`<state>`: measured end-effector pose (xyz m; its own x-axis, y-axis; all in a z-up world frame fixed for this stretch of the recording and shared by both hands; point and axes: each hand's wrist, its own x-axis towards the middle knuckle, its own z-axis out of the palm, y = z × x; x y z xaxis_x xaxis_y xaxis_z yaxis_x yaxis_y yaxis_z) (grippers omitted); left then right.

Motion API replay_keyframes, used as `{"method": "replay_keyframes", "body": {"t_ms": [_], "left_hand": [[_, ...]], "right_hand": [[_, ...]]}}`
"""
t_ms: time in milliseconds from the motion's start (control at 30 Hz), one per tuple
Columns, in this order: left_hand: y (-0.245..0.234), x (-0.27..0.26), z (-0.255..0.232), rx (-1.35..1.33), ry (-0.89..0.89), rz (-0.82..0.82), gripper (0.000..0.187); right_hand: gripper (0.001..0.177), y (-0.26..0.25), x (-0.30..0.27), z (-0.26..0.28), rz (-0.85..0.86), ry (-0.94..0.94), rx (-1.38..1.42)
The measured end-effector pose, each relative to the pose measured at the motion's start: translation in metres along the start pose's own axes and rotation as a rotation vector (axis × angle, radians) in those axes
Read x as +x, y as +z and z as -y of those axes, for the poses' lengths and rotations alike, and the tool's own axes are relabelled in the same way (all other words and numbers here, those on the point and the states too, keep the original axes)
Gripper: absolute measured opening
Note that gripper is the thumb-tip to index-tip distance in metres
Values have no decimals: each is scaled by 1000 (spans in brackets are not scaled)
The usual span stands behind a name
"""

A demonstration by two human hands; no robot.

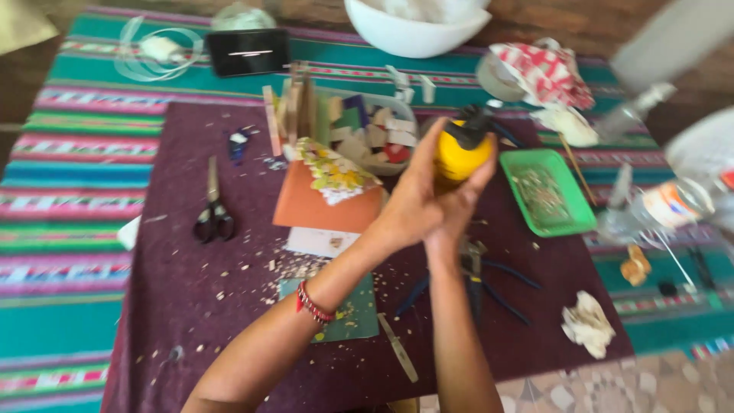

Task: Applying glue to a small pot and attaching individual mosaic tiles to create a decorative pattern.

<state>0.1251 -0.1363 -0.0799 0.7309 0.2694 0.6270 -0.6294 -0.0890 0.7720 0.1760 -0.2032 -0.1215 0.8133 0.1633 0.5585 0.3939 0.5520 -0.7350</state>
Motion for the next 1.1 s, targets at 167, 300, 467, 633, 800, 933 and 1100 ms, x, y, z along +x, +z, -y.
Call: {"method": "replay_keyframes", "body": {"t_ms": [167,300,467,633,800,933,1100], "left_hand": [[25,18,64,-123,-130,33,89],[31,25,91,-214,-311,-16,72],[25,30,74,-148,-418,0,70],[27,25,51,-37,-458,4,79],[12,12,27,209,-523,71,88],[-14,-16,4,270,-430,54,74],[-76,-50,-103,462,-142,306,33]], "right_hand": [[61,-12,6,-15,-265,101,121],[116,-54,10,-45,-121,68,-482],[129,-39,-3,-12,-14,98,-648],[132,-31,-10,7,42,176,-836],[128,-26,-25,14,39,246,-845],[100,5,-51,61,167,125,-1000],[37,33,-102,73,405,-165,-1180]]}}
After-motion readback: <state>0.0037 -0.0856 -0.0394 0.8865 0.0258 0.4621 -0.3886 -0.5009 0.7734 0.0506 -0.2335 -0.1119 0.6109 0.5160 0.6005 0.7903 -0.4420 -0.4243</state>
